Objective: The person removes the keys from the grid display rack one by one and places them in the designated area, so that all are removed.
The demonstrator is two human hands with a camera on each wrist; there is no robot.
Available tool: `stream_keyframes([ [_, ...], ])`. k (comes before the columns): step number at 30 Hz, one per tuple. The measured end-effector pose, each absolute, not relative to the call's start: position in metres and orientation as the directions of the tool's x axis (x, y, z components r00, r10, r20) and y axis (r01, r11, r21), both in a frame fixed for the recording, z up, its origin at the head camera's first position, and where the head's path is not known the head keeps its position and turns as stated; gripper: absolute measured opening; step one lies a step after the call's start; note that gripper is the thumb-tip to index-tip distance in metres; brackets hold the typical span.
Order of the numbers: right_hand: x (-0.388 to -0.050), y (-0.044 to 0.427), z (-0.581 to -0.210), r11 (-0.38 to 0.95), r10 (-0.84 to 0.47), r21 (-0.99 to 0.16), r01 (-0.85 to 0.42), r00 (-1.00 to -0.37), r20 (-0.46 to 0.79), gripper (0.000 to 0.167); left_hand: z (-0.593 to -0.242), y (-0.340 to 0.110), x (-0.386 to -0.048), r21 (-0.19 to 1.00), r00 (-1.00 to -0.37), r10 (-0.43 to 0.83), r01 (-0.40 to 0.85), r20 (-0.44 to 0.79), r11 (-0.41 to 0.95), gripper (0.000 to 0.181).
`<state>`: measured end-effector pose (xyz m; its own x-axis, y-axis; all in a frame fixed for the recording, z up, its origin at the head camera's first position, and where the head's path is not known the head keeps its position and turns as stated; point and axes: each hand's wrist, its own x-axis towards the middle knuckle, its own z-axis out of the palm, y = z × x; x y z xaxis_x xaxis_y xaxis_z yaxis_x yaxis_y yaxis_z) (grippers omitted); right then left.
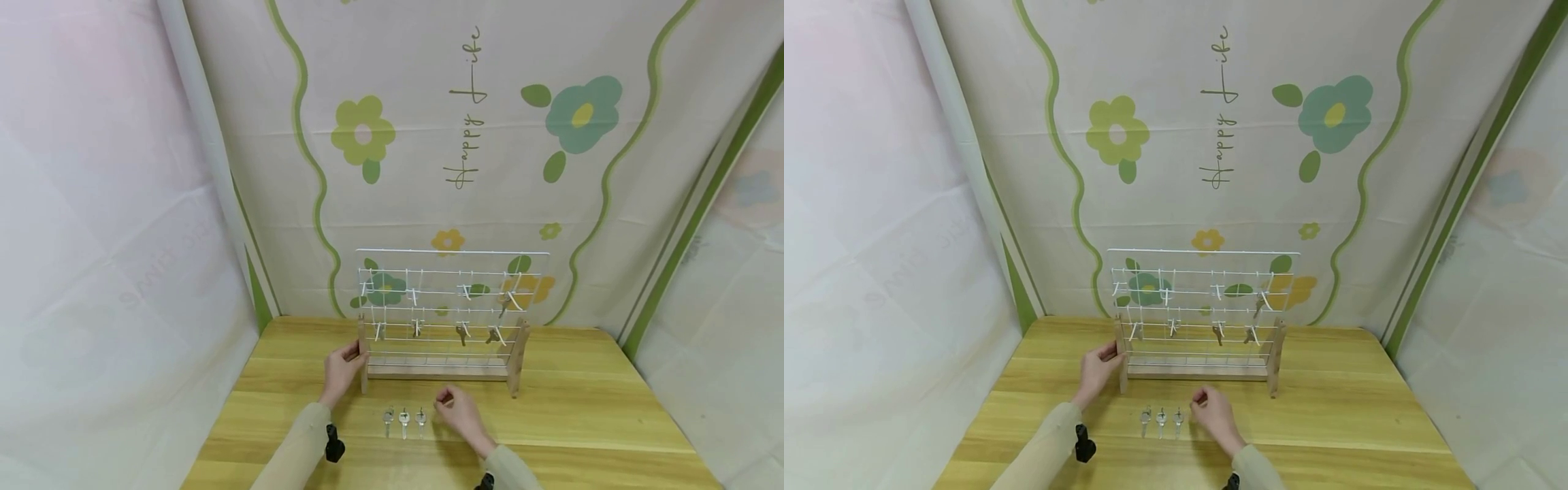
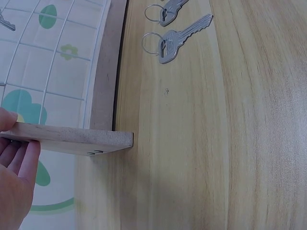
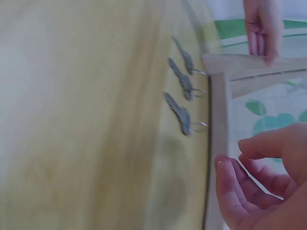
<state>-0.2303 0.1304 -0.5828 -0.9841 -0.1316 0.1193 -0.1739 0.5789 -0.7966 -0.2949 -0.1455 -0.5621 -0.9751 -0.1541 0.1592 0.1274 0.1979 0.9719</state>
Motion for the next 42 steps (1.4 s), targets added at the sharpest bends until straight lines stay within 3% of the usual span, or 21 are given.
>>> stream_keyframes([
  [6, -0.231, 0.147, -0.554, 0.579, -0.041, -0.799, -0.163, -0.984, 0.171, 0.008, -0.556, -0.146, -0.292, 0.971, -0.975, -0.156, 0.123, 0.157, 0.206, 0.039],
  [18, -0.238, 0.185, -0.486, 0.593, 0.041, -0.757, -0.273, -0.929, 0.367, 0.007, -0.517, -0.144, -0.269, 0.970, -0.982, -0.110, 0.132, 0.157, 0.202, 0.039],
  [25, -0.245, 0.207, -0.456, 0.604, 0.075, -0.742, -0.291, -0.906, 0.417, 0.008, -0.558, -0.147, -0.294, 0.968, -0.975, -0.148, 0.134, 0.167, 0.212, 0.038],
  [36, -0.269, 0.232, -0.434, 0.634, 0.184, -0.707, -0.314, -0.826, 0.532, 0.015, -0.559, -0.145, -0.295, 0.974, -0.976, -0.153, 0.123, 0.154, 0.192, 0.039],
  [42, -0.280, 0.236, -0.428, 0.609, 0.228, -0.734, -0.300, -0.820, 0.525, 0.020, -0.561, -0.145, -0.295, 0.968, -0.975, -0.154, 0.126, 0.161, 0.215, 0.038],
])
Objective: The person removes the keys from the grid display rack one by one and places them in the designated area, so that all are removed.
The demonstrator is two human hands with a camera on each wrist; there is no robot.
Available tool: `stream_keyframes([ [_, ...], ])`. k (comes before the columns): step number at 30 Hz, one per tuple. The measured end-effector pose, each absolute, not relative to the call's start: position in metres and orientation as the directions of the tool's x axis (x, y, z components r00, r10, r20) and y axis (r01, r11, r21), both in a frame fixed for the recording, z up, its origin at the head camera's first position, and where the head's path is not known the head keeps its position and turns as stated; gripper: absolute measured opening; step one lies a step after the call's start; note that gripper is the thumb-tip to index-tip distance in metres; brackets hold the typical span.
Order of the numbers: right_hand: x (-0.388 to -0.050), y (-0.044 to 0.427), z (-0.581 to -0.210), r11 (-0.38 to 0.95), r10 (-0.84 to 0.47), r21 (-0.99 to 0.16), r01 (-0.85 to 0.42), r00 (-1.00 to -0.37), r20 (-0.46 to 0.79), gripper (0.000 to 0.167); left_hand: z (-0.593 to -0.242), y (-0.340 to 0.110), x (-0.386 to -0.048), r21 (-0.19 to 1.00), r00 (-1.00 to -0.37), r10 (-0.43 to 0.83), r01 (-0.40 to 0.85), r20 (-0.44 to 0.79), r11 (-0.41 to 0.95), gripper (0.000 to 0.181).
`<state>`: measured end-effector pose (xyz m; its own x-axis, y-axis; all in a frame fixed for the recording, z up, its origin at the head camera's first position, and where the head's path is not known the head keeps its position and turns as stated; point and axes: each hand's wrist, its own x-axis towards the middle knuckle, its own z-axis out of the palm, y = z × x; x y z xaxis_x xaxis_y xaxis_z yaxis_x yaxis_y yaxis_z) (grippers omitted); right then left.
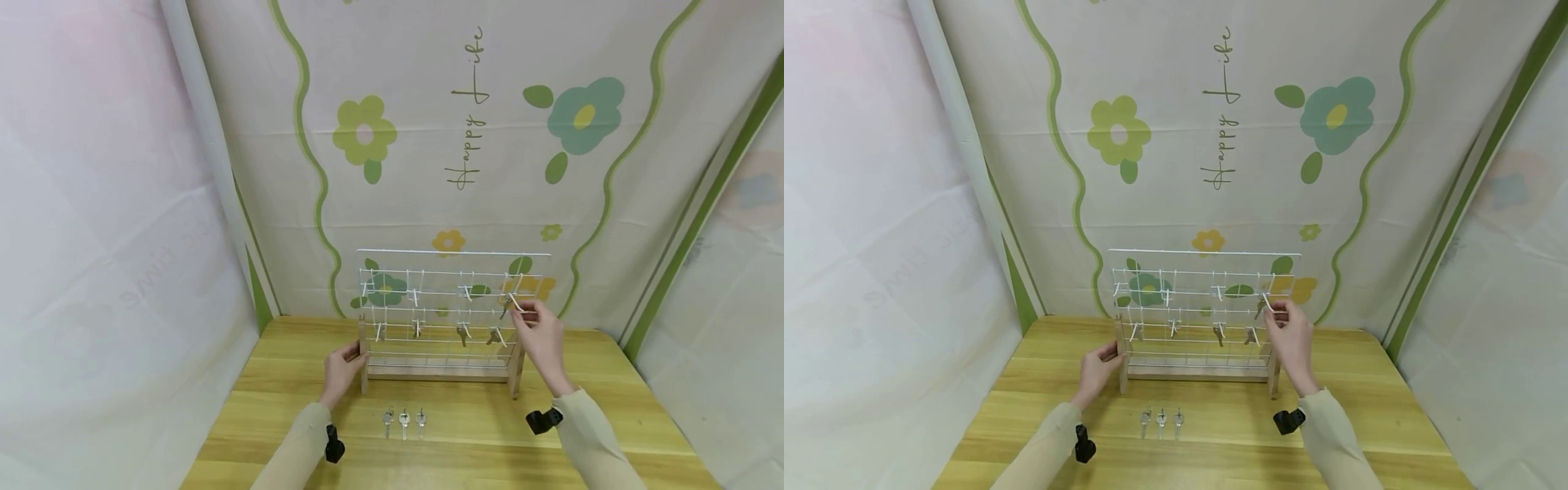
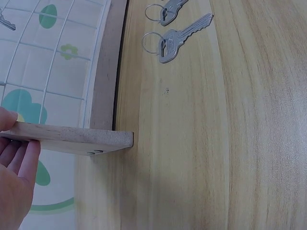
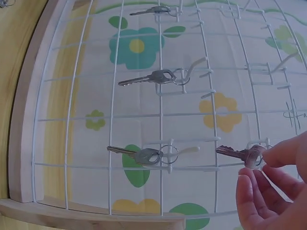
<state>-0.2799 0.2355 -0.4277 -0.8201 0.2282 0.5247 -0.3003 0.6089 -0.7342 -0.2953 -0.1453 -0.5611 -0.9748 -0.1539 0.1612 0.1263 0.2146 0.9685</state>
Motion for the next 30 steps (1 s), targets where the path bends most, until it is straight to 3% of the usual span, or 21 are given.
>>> stream_keyframes([
  [30, -0.291, 0.231, -0.419, 0.594, 0.285, -0.753, -0.284, -0.801, 0.527, 0.014, -0.565, -0.145, -0.297, 0.969, -0.973, -0.168, 0.120, 0.158, 0.215, 0.037],
])
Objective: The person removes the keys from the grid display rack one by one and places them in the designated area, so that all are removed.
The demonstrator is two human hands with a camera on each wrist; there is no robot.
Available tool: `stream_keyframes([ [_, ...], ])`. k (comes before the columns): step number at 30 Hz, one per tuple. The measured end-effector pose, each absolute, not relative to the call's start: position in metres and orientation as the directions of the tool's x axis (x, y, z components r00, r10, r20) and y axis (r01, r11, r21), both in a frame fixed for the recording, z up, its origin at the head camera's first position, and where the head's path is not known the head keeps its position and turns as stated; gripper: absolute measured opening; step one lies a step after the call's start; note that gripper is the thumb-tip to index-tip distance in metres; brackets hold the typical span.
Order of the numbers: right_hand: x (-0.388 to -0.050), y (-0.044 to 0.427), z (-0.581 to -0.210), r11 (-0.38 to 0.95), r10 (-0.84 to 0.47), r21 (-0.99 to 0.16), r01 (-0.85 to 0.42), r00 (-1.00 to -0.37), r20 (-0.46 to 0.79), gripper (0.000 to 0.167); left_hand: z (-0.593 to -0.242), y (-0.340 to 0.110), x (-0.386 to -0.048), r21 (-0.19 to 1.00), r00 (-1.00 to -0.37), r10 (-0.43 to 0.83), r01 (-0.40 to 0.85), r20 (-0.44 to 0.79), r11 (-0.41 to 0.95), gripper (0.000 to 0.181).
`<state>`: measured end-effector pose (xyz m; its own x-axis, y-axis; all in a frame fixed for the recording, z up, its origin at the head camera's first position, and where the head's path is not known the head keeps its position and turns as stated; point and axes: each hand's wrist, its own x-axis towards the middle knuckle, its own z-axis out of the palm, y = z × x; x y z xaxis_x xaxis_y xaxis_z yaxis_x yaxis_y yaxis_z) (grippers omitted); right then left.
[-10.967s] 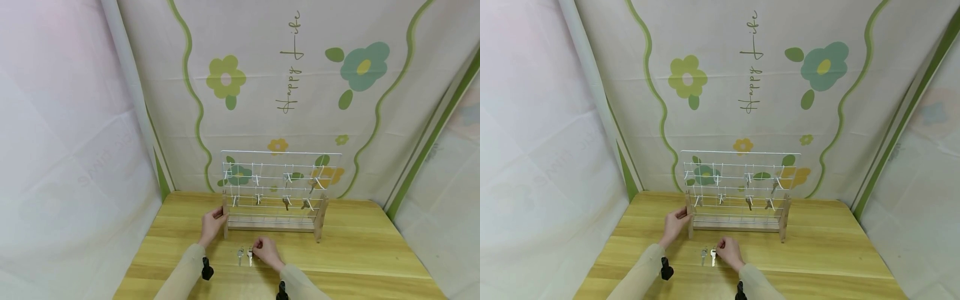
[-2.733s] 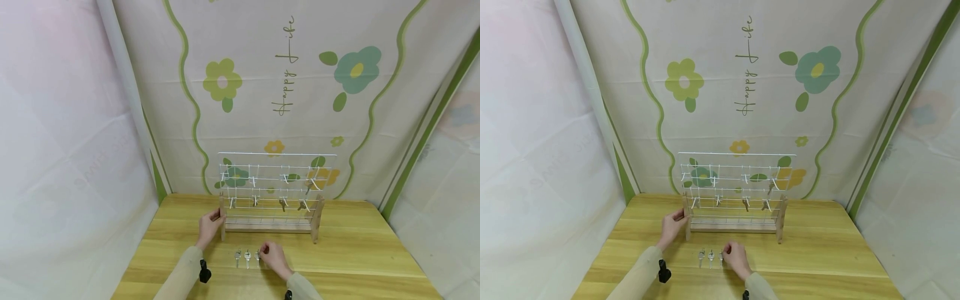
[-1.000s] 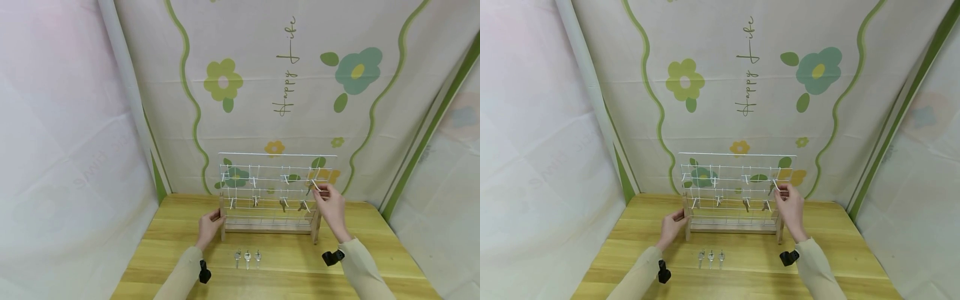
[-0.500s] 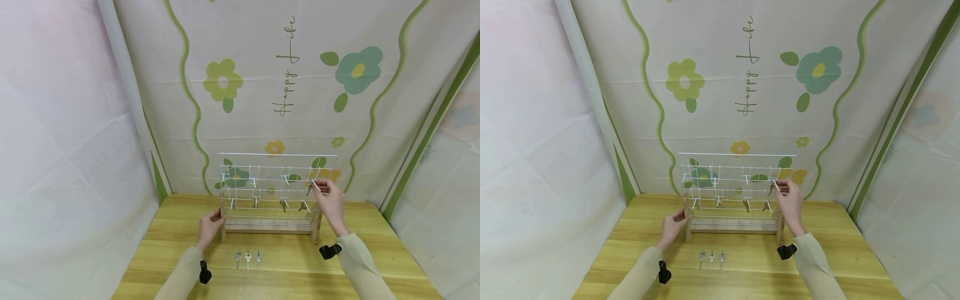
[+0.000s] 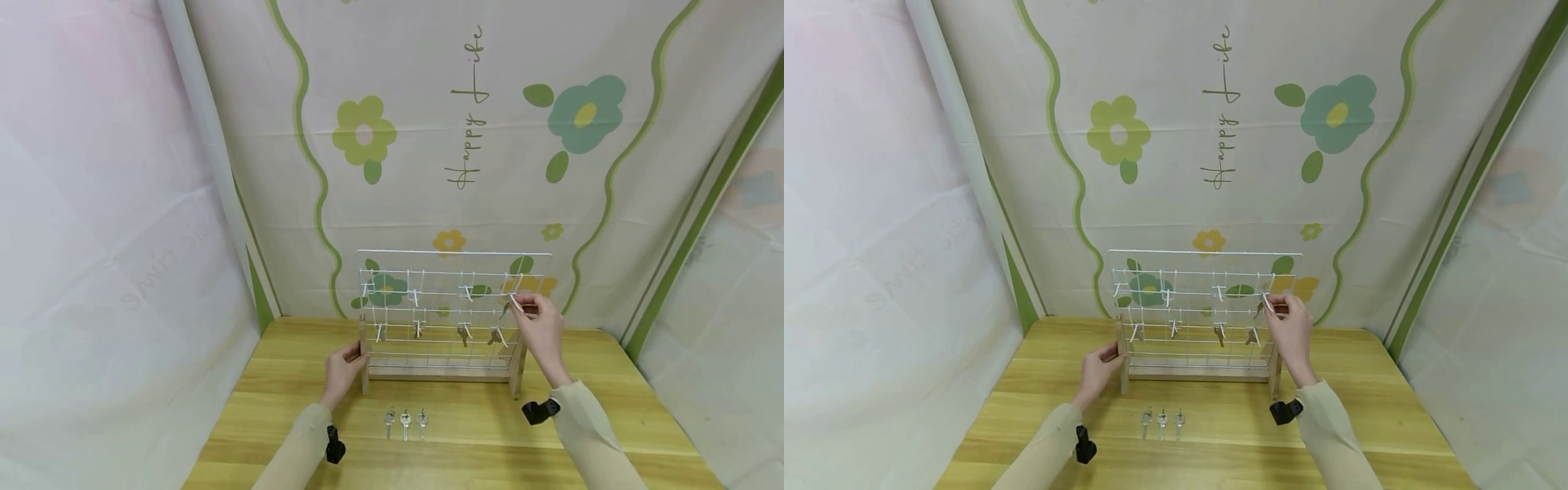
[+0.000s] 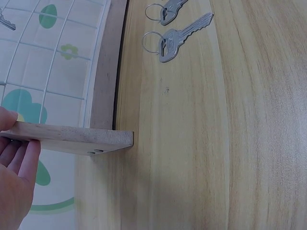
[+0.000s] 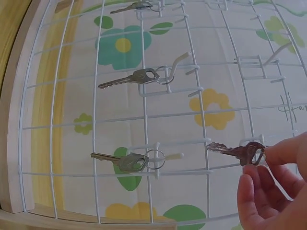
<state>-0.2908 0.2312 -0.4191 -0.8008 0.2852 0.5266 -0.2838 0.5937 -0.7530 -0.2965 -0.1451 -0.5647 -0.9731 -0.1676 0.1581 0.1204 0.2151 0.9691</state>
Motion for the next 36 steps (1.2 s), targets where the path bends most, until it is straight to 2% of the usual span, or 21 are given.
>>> stream_keyframes([
  [10, -0.278, 0.234, -0.417, 0.577, 0.248, -0.756, -0.309, -0.815, 0.523, 0.012, -0.565, -0.146, -0.297, 0.972, -0.977, -0.152, 0.119, 0.151, 0.205, 0.039],
  [17, -0.266, 0.234, -0.413, 0.537, 0.219, -0.773, -0.336, -0.830, 0.513, 0.013, -0.536, -0.144, -0.279, 0.969, -0.981, -0.101, 0.140, 0.163, 0.201, 0.041],
  [23, -0.256, 0.237, -0.412, 0.568, 0.206, -0.754, -0.331, -0.829, 0.519, 0.011, -0.561, -0.146, -0.294, 0.974, -0.981, -0.130, 0.119, 0.146, 0.194, 0.042],
  [36, -0.243, 0.239, -0.407, 0.597, 0.188, -0.729, -0.334, -0.825, 0.532, 0.008, -0.561, -0.146, -0.294, 0.970, -0.976, -0.146, 0.131, 0.162, 0.204, 0.039],
])
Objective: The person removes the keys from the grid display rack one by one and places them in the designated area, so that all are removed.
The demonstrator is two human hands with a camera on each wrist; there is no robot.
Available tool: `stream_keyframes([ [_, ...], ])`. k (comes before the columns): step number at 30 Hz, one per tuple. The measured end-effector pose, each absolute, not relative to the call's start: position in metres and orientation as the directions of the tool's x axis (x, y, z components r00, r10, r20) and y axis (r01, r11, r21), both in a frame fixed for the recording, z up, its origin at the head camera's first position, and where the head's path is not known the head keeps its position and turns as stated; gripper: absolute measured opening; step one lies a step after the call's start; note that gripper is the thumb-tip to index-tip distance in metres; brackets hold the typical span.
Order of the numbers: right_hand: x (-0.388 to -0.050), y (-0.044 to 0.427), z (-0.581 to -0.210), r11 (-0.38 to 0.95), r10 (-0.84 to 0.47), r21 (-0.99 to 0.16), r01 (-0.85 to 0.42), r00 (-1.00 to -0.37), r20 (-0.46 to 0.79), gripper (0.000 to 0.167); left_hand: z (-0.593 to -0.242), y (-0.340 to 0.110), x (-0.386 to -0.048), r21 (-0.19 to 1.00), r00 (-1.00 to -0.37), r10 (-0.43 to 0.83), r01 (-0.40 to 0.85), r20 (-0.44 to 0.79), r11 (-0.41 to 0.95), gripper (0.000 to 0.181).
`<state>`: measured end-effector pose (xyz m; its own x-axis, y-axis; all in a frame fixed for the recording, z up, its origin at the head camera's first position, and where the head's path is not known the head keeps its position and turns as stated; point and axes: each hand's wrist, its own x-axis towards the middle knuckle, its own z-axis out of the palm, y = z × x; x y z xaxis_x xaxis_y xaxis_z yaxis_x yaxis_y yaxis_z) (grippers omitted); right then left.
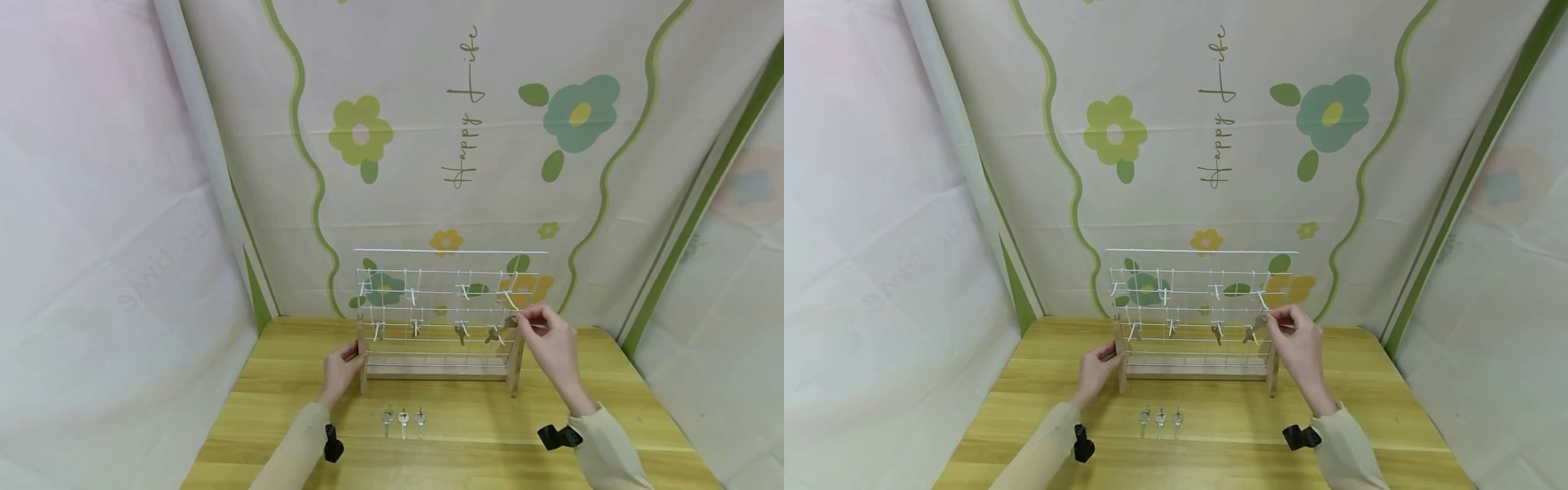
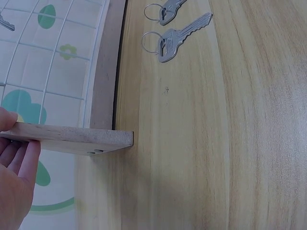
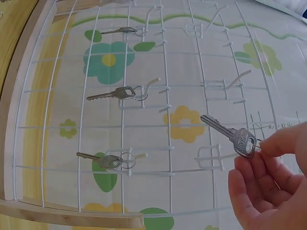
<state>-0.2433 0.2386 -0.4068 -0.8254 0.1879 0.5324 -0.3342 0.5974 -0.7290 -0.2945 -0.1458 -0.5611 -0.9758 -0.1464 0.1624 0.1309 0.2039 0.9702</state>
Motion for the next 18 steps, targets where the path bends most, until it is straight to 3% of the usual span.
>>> stream_keyframes([
  [9, -0.237, 0.236, -0.417, 0.624, 0.108, -0.701, -0.346, -0.850, 0.516, 0.008, -0.562, -0.146, -0.294, 0.969, -0.976, -0.141, 0.135, 0.166, 0.206, 0.039],
  [18, -0.231, 0.217, -0.444, 0.549, 0.016, -0.773, -0.317, -0.921, 0.388, 0.007, -0.563, -0.145, -0.296, 0.965, -0.973, -0.146, 0.145, 0.179, 0.217, 0.037],
])
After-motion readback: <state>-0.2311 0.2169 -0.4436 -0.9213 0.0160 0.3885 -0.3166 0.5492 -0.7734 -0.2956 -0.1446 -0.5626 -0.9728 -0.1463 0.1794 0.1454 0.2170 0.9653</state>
